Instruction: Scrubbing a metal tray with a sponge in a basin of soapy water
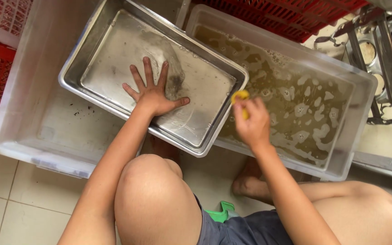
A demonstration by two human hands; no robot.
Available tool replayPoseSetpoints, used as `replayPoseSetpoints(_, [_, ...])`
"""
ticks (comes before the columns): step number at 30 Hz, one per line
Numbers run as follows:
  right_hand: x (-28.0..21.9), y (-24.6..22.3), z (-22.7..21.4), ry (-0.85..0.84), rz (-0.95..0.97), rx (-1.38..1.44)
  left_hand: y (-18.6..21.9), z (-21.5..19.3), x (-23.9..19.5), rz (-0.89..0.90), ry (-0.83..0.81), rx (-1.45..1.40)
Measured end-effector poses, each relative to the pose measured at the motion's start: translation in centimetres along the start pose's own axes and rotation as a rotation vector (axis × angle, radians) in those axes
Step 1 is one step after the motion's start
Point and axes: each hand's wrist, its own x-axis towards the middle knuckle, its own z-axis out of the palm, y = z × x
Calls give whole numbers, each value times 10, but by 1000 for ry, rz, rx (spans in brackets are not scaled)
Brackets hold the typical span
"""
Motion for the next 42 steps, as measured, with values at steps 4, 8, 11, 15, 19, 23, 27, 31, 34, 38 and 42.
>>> replayPoseSetpoints(4, [-26,-21,-5,-62,-50,-37,6,-2,-1,1,-8,18])
replayPoseSetpoints(8, [7,13,6,7,-110,-143,7,-2,-2,-42,-2,9])
replayPoseSetpoints(11, [44,18,2,87,-46,-68,8,2,-4,-56,6,3])
replayPoseSetpoints(15, [56,-8,-6,24,49,118,10,-1,-3,-77,29,-5])
replayPoseSetpoints(19, [-6,-24,-4,-92,-45,63,11,-3,-4,-77,37,-12])
replayPoseSetpoints(23, [-22,-51,-20,-233,4,68,8,1,-3,-70,44,-11])
replayPoseSetpoints(27, [24,-20,-6,-126,-23,5,12,-3,-7,-82,66,-24])
replayPoseSetpoints(31, [72,-5,-10,6,163,60,12,-2,-5,-85,72,-31])
replayPoseSetpoints(34, [59,1,-5,47,112,-102,12,-1,-6,-73,69,-41])
replayPoseSetpoints(38, [2,-29,-14,-107,-59,-77,14,-3,-4,-84,67,-45])
replayPoseSetpoints(42, [-18,-45,-19,-161,-114,-164,13,-3,-5,-65,74,-40])
